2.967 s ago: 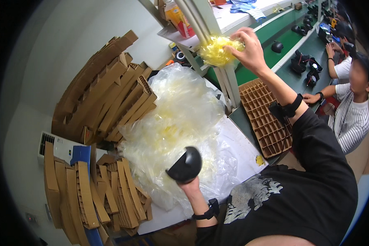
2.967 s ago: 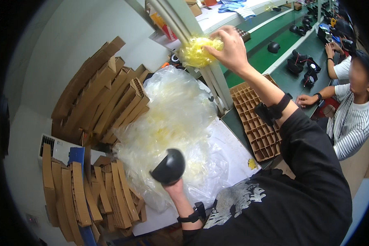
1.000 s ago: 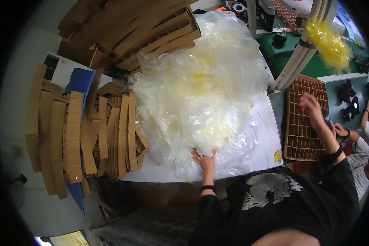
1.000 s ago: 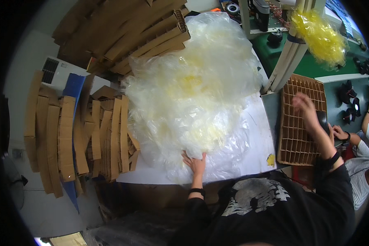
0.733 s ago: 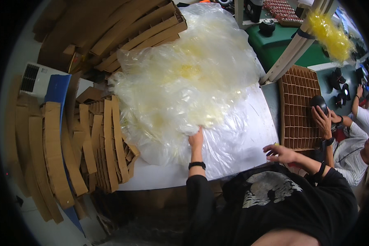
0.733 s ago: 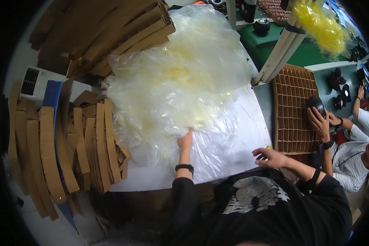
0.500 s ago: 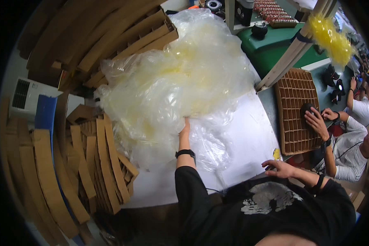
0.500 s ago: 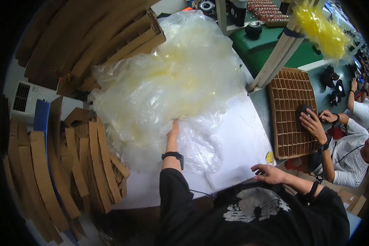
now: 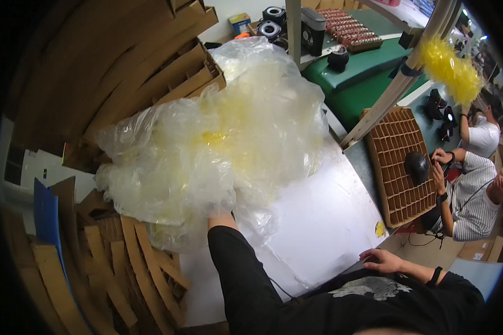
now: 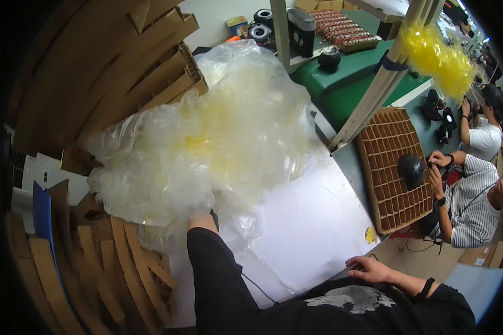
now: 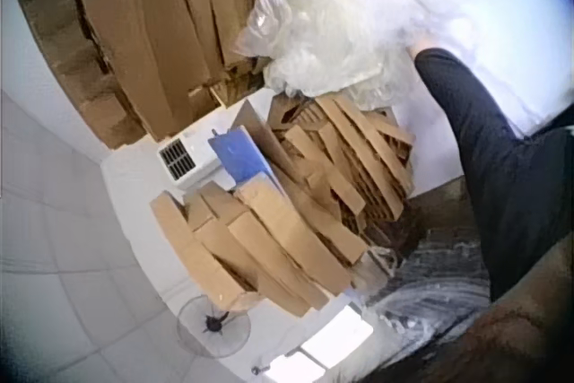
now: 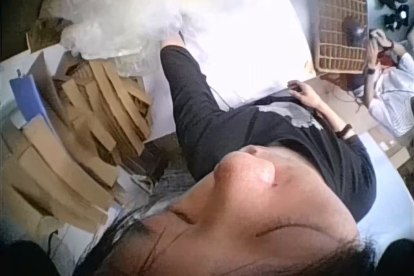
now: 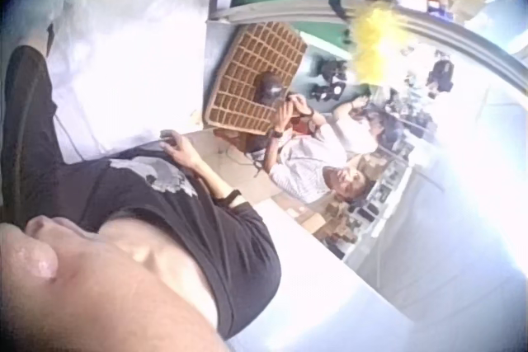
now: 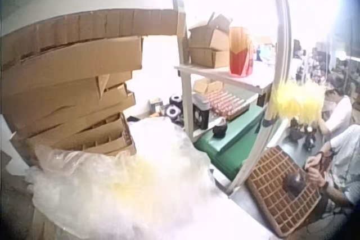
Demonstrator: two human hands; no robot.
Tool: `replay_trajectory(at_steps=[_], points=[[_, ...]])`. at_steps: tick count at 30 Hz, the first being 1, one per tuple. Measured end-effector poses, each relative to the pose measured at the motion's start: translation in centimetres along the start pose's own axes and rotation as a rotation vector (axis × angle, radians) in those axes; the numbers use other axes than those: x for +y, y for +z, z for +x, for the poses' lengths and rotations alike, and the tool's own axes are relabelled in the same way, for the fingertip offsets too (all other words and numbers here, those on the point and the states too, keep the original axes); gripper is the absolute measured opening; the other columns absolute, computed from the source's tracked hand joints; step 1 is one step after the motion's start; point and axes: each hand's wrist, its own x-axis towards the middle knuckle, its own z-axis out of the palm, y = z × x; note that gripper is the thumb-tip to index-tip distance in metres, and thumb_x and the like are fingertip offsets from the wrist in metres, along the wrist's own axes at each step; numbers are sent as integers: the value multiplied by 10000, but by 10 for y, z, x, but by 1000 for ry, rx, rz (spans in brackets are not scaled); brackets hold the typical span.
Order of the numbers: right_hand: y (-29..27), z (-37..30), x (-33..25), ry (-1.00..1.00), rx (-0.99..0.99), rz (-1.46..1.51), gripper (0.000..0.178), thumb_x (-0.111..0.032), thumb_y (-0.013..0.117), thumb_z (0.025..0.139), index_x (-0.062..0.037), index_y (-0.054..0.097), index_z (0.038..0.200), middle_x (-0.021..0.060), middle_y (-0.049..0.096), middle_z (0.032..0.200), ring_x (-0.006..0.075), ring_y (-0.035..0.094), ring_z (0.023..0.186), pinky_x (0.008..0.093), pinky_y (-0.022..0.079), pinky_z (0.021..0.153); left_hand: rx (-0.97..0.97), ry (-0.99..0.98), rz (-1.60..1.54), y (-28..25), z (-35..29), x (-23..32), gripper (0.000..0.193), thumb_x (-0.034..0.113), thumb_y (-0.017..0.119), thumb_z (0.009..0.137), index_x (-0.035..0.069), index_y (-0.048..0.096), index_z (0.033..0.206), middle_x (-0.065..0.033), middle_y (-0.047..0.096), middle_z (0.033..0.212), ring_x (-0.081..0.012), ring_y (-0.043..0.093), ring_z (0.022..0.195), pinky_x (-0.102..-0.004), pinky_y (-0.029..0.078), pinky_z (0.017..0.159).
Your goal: The recorder is assembling small black plastic components by snapping pieces together and checking the fit.
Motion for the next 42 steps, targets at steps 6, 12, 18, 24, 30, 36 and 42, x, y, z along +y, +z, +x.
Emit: replay_trajectory(at_steps=[6,12,18,24,30,36,42], points=[[9,36,-7,-83,-147,-92,440,-297,612,868,-6,512,1182,154,602,1112,248,601,1018,344,472,885,-194,-95,73,-28,-72,-14,629,500,467,863,-85,602,1052,-290,574,1111,-417,550,1042,-425,426,912],[61,96,-28,-568,-446,-532,559,-310,627,828,-64,416,1283,187,563,1145,334,575,1016,414,467,864,-355,-233,108,-49,-149,-18,655,517,467,857,-99,608,1032,-301,577,1094,-419,555,1033,-420,426,914],[112,128,-31,-998,-576,-1259,827,-342,662,773,-248,185,1441,148,513,1189,314,557,1034,414,483,820,-393,-271,51,-86,-223,78,724,573,485,828,-126,623,956,-343,580,1020,-433,562,1020,-422,438,899],[162,168,-19,-1334,-575,-1332,520,-369,644,763,-174,523,1230,125,516,1217,302,566,1018,375,483,805,23,-516,-212,-117,-276,96,651,531,500,853,-105,634,890,-287,628,917,-392,615,878,-420,465,792],[157,215,-12,-916,-517,-1031,308,-342,631,791,-53,621,899,177,647,923,322,630,873,437,492,758,460,-423,-821,-163,-313,125,440,392,611,838,-46,643,858,-102,641,824,-168,582,744,-321,460,676],[30,289,-200,-986,-136,246,113,-96,495,767,-34,561,698,91,544,724,188,538,750,324,442,700,184,-542,-179,-242,-330,136,500,432,610,820,-36,642,994,-160,647,986,-239,608,926,-339,474,786],[-34,245,-308,-958,222,442,655,-190,601,892,-65,227,1415,185,566,1159,231,557,1032,338,442,896,-33,-610,418,-250,-322,96,552,478,590,814,5,622,1097,-187,612,1127,-294,579,1081,-394,464,894]])
